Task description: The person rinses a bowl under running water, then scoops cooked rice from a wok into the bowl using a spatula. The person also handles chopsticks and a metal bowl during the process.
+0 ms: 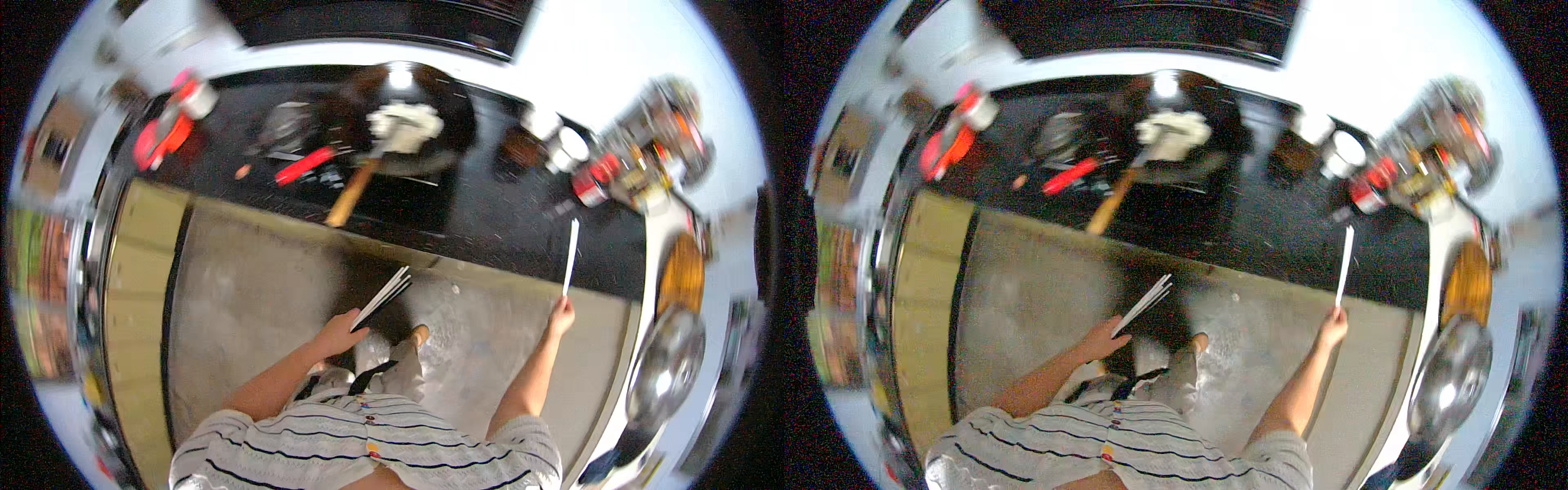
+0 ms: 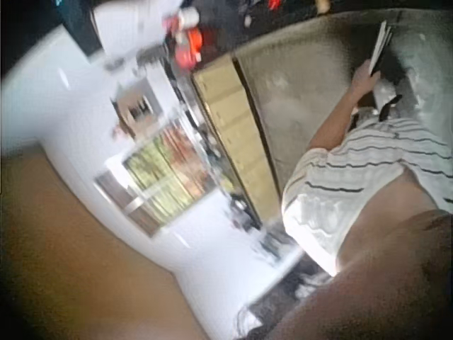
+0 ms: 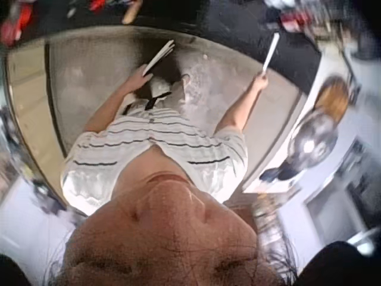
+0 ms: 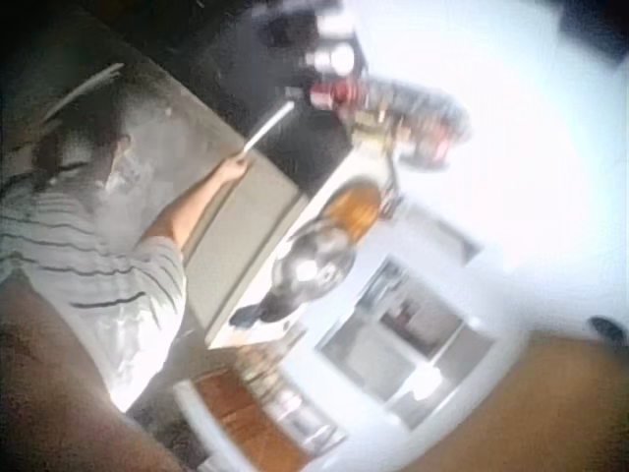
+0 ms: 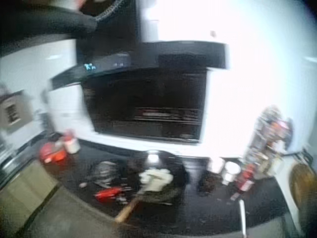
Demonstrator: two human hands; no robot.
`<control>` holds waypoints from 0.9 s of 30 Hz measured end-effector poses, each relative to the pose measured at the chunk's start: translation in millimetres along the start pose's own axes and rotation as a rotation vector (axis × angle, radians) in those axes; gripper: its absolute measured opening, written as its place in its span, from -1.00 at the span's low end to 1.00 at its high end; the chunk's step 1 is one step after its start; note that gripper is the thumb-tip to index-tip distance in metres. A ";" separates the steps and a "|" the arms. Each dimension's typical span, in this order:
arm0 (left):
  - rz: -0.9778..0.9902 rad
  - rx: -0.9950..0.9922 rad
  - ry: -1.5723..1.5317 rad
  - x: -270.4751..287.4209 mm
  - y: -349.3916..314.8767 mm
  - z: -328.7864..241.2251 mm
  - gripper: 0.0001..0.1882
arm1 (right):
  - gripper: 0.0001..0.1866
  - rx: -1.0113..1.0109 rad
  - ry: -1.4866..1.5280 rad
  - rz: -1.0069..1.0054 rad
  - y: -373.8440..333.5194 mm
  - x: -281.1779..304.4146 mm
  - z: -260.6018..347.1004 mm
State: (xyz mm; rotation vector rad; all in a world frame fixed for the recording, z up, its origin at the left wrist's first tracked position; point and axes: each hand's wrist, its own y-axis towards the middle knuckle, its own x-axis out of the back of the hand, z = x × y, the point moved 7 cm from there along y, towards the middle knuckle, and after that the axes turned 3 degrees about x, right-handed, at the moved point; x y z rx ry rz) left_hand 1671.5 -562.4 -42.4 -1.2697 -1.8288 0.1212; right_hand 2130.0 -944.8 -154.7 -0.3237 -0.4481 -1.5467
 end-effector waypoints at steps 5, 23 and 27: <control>-0.342 0.090 -0.177 49.5 -107.7 140.1 -0.52 | -0.70 0.073 0.130 0.615 -171.5 -94.0 120.5; -0.552 -0.012 -1.623 218.5 -509.6 585.4 -0.72 | -0.85 1.663 -0.331 2.264 -1101.2 -461.0 653.4; -0.710 -0.227 -1.806 286.1 -537.5 645.4 -0.70 | -0.88 1.261 -0.294 2.482 -1212.3 -527.9 697.5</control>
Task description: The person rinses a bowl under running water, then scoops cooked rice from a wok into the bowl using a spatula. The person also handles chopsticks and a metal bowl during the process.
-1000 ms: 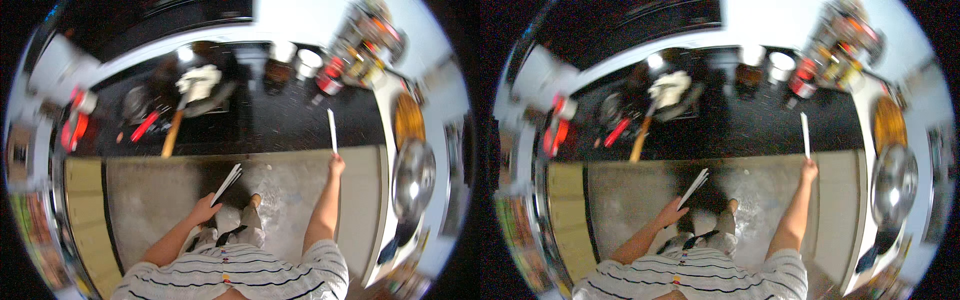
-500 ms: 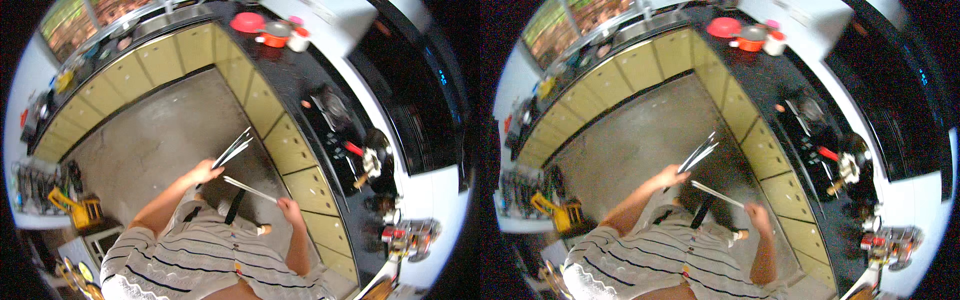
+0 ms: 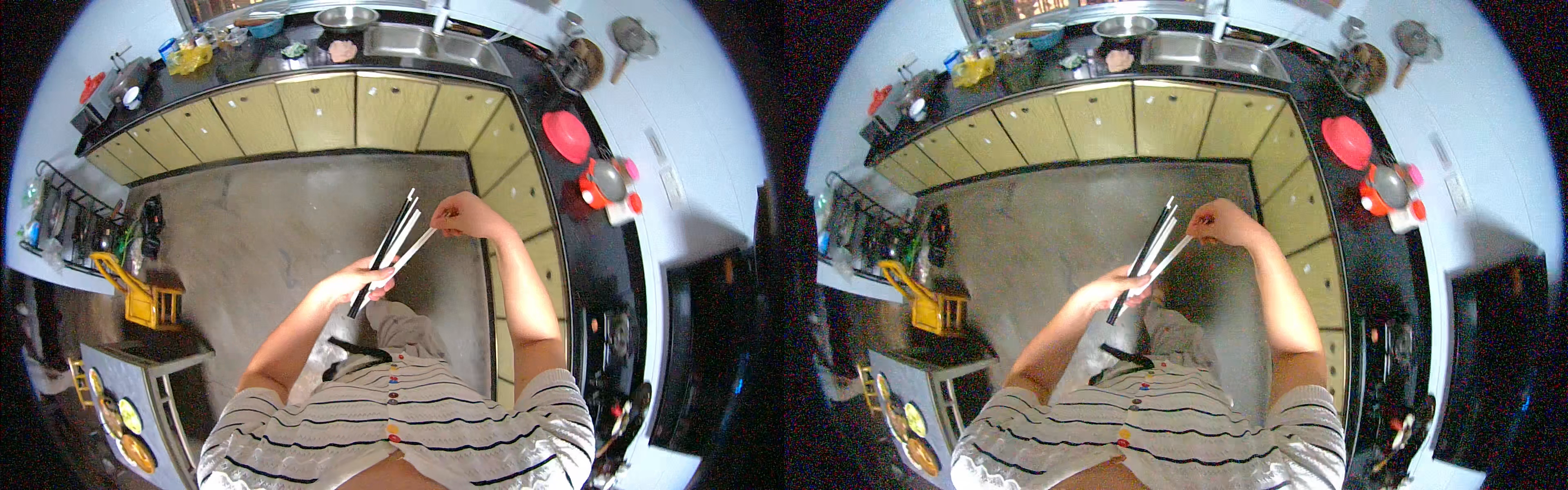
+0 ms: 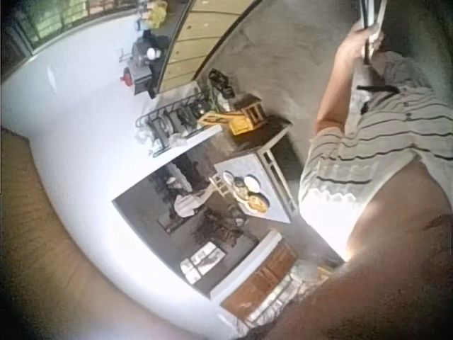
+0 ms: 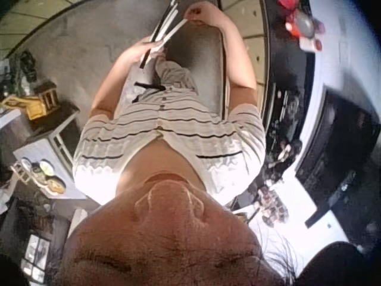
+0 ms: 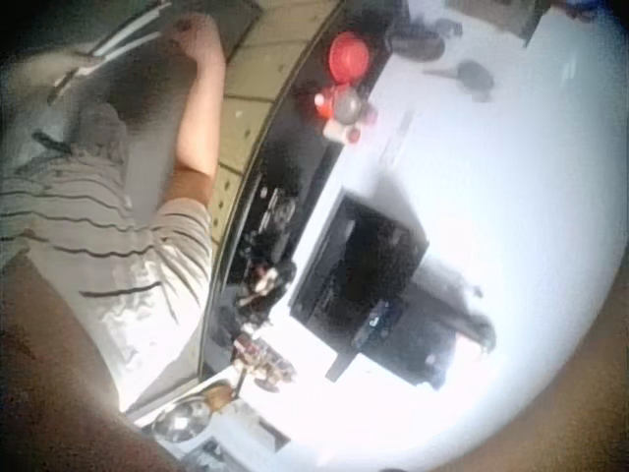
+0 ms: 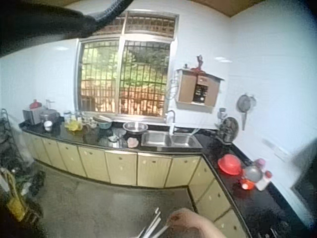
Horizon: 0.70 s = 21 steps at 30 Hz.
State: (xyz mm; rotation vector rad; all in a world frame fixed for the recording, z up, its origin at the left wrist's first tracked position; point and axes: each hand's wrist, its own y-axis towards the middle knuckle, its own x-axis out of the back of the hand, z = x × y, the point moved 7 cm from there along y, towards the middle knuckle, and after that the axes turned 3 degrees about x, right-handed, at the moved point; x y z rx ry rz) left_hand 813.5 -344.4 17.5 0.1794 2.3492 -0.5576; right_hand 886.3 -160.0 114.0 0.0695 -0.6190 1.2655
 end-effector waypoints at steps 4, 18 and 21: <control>-0.117 -0.156 -0.041 64.0 54.3 -88.6 -0.70 | -0.82 0.068 0.407 -0.127 131.4 51.5 -8.7; -0.467 -0.228 -0.049 247.0 244.3 -390.8 -0.74 | -0.53 0.067 0.209 -0.764 503.5 234.1 -32.2; -0.434 -0.134 0.059 267.1 314.5 -443.7 -0.79 | -0.52 -0.054 0.354 -0.831 556.9 298.5 -87.6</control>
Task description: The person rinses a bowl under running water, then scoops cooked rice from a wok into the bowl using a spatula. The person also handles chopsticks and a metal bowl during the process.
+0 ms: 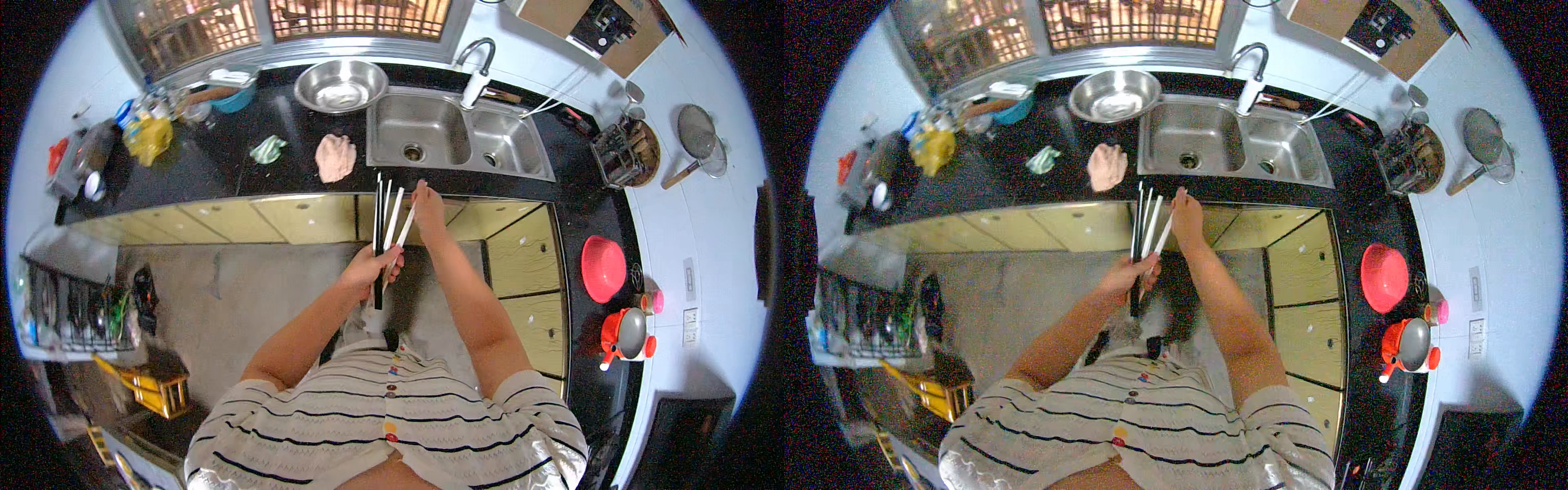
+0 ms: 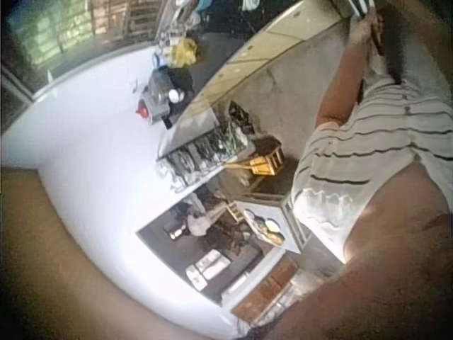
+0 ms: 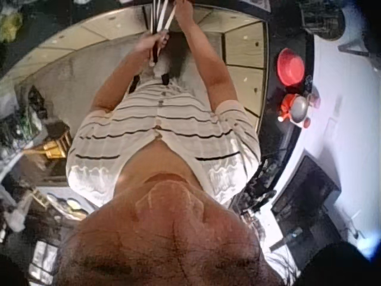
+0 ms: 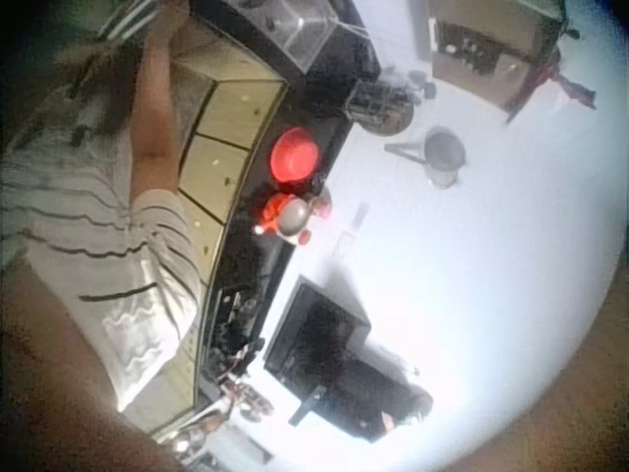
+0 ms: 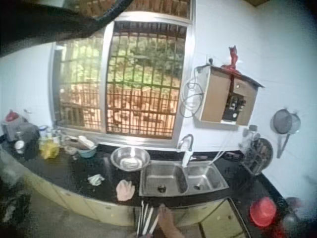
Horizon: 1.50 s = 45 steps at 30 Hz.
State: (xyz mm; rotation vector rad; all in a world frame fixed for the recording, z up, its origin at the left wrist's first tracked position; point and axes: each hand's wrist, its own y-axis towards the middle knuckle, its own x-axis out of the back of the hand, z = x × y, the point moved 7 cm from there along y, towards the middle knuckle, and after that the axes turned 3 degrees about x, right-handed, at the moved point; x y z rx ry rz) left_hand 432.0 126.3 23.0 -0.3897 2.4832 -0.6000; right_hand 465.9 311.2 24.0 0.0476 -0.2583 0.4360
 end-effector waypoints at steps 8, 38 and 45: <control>0.058 0.074 0.152 -21.4 147.4 -78.5 -0.82 | -0.61 -0.403 0.449 -0.097 167.7 43.7 -36.7; -0.197 0.006 -0.772 -69.9 538.8 -244.0 -0.73 | -0.45 0.457 -0.776 0.073 551.9 178.0 -198.8; -0.309 0.109 -0.631 -49.8 511.8 -194.2 -0.81 | -0.60 -0.054 0.064 0.512 478.4 57.0 -131.3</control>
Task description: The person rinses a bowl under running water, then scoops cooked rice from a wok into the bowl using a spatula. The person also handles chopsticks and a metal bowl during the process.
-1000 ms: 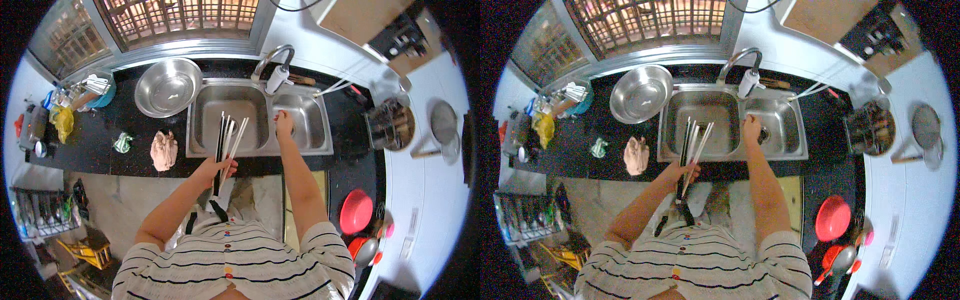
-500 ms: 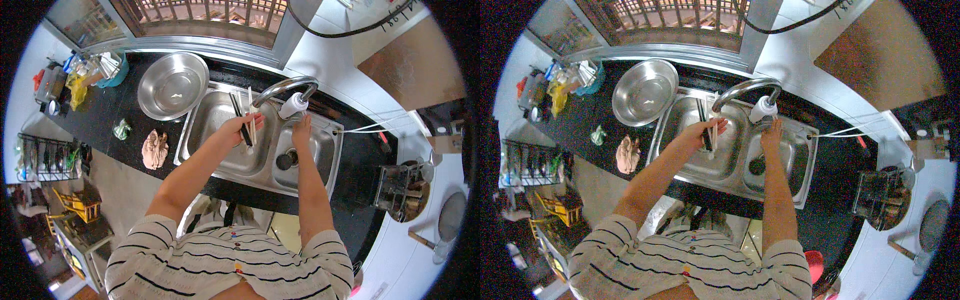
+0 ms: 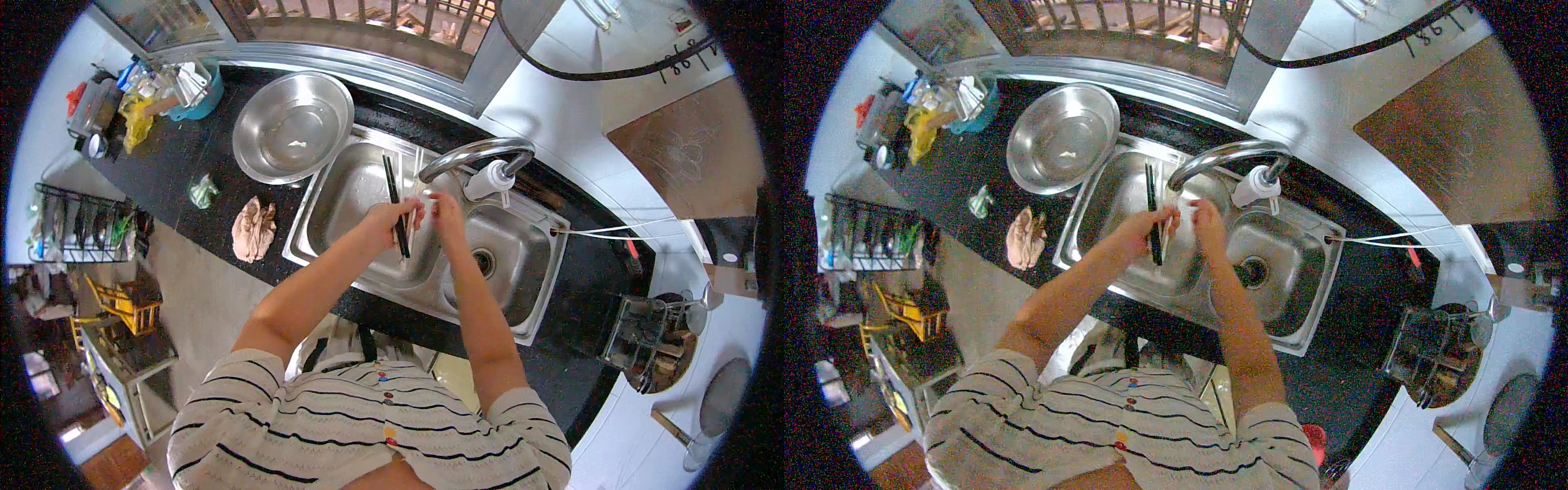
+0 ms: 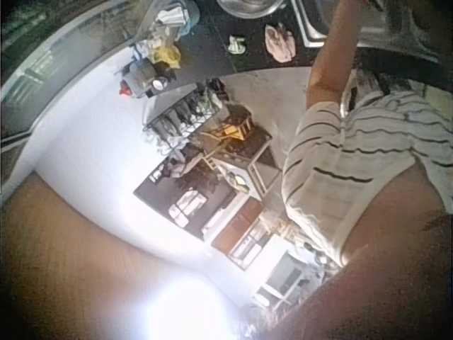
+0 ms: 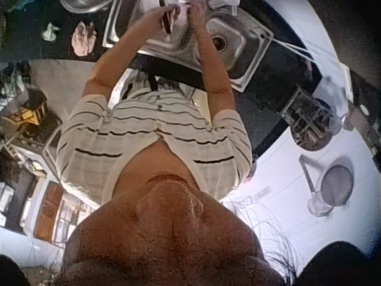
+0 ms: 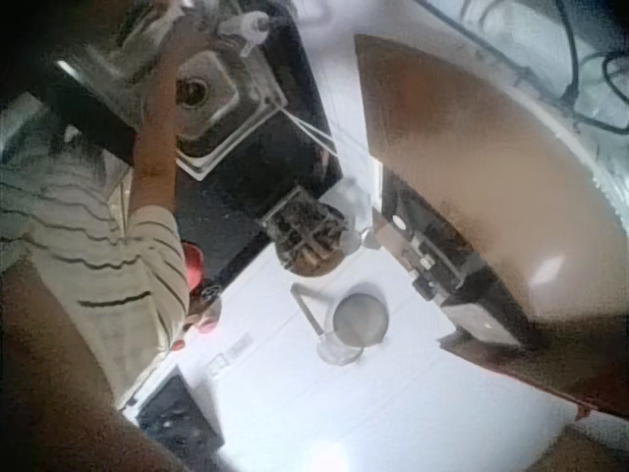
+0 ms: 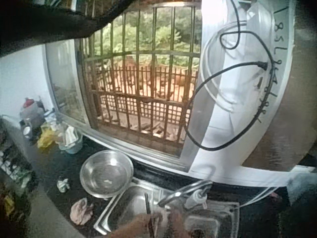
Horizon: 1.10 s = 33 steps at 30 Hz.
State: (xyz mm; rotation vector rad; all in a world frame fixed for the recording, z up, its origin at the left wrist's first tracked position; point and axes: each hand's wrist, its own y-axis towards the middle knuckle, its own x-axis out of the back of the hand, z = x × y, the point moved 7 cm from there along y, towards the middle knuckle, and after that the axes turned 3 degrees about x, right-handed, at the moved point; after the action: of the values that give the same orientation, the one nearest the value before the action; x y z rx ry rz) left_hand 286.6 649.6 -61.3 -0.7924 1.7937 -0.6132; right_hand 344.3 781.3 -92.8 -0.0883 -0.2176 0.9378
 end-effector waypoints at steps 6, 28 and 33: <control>0.019 0.105 -0.111 16.8 -22.8 38.8 -0.86 | -0.62 -0.277 0.267 0.017 59.6 -65.3 -62.1; 0.189 0.036 0.095 -1.0 56.8 -0.6 -0.82 | -0.54 -0.352 1.222 -0.346 52.1 139.9 -116.1; -0.183 -0.110 0.478 44.8 67.1 8.8 -0.79 | -0.32 -0.458 1.163 -0.389 40.5 143.2 -83.8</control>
State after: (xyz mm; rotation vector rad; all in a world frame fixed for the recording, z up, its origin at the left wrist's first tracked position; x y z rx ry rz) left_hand 268.4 659.1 -139.8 -0.9484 2.2178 -0.8862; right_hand 412.9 922.4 -160.2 -0.9487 0.6197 0.3222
